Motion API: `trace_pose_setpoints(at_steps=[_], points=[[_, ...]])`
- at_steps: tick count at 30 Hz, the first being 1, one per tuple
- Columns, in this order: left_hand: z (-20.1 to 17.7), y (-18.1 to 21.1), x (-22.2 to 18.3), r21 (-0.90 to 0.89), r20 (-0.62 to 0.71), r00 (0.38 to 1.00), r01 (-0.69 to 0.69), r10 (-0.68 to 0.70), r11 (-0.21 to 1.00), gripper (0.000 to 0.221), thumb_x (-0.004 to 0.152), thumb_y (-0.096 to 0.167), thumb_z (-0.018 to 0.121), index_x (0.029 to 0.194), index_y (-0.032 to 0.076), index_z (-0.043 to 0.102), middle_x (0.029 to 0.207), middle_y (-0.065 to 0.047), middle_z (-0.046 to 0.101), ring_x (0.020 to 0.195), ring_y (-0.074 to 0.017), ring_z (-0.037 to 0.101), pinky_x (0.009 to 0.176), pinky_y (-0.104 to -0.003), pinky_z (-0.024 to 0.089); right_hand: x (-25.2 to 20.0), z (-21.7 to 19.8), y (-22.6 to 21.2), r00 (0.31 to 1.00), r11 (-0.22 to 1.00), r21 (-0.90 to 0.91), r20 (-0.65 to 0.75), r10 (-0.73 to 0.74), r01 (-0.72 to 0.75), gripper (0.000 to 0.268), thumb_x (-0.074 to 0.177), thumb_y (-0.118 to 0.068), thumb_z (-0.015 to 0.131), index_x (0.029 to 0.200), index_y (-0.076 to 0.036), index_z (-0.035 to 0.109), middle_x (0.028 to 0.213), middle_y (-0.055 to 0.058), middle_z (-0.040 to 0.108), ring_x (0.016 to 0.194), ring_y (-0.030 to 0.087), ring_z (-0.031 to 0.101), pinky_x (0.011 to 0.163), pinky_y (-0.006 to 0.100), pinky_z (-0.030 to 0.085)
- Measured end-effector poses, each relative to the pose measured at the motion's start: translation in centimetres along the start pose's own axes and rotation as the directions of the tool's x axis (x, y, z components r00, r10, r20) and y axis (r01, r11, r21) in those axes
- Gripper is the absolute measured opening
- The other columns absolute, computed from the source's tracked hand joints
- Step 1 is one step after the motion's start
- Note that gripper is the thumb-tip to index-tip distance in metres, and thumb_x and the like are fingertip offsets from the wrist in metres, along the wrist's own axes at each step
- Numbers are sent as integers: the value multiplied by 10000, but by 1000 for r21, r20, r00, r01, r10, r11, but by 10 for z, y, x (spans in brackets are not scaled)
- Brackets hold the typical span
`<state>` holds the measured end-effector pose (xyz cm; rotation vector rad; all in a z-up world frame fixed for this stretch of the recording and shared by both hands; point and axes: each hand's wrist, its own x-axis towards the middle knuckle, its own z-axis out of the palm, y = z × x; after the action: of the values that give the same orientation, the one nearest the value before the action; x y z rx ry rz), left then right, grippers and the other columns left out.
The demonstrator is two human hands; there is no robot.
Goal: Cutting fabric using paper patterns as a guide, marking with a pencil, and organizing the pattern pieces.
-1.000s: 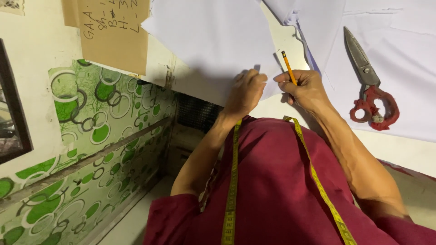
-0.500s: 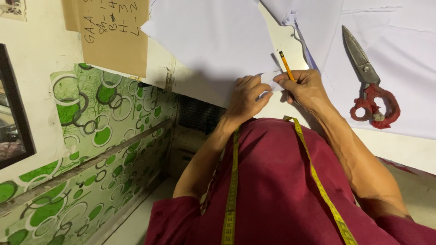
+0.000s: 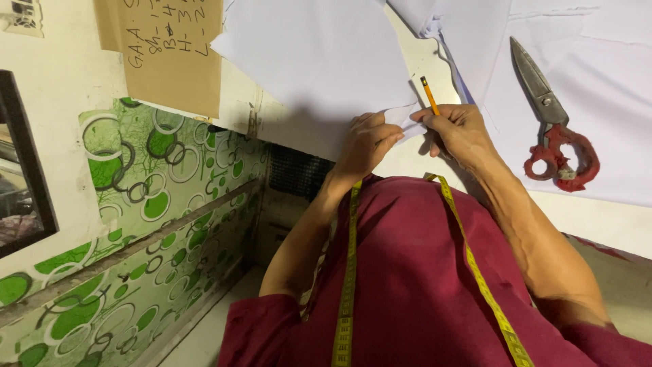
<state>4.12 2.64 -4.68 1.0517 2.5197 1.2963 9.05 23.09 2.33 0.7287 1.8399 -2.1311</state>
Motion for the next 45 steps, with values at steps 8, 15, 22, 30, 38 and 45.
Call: trace_pose_setpoints(at_steps=[8,15,22,30,38,45], points=[[14,-16,-2,-12,-57,998,37,-38,999,53,958,219,693,1008,211,713,829,-3,642,879,-243,703,847,-351,500,-2,-2,0,1000,999,49,-7,-1,2,189,924,-19,590,1036,76,709,580,124,584,399,155,619,290,189,344],[-1,3,9,-152,-231,973,-40,4,988,144,1004,55,540,1023,139,656,874,-53,580,776,-271,604,776,-376,501,-3,-6,4,999,996,76,28,-45,43,247,884,20,621,1109,93,694,621,126,602,418,161,638,287,176,365],[0,16,7,165,-132,990,61,-40,984,208,809,195,755,1007,221,698,870,33,545,860,-215,628,794,-376,456,-2,-6,7,993,988,116,50,-108,102,281,869,73,651,1146,118,663,671,134,618,427,163,645,272,172,368],[-5,24,10,158,-48,997,64,-57,985,200,772,234,848,924,201,721,802,25,520,872,-235,602,837,-391,419,-2,-3,2,993,988,125,59,-99,91,275,875,57,626,1141,111,665,680,117,594,425,165,646,274,167,370],[-3,16,10,177,-26,999,42,-39,983,113,800,210,817,880,241,744,762,33,517,804,-202,569,785,-376,397,-2,0,1,994,986,140,53,-95,87,268,869,55,616,1126,112,667,690,104,575,428,163,647,271,168,372],[-7,17,12,104,-1,996,85,-86,991,47,838,219,784,871,219,750,746,31,535,793,-199,568,787,-363,399,-3,0,-2,995,990,119,51,-83,77,284,862,62,615,1137,103,673,708,99,571,431,165,646,278,169,374]])
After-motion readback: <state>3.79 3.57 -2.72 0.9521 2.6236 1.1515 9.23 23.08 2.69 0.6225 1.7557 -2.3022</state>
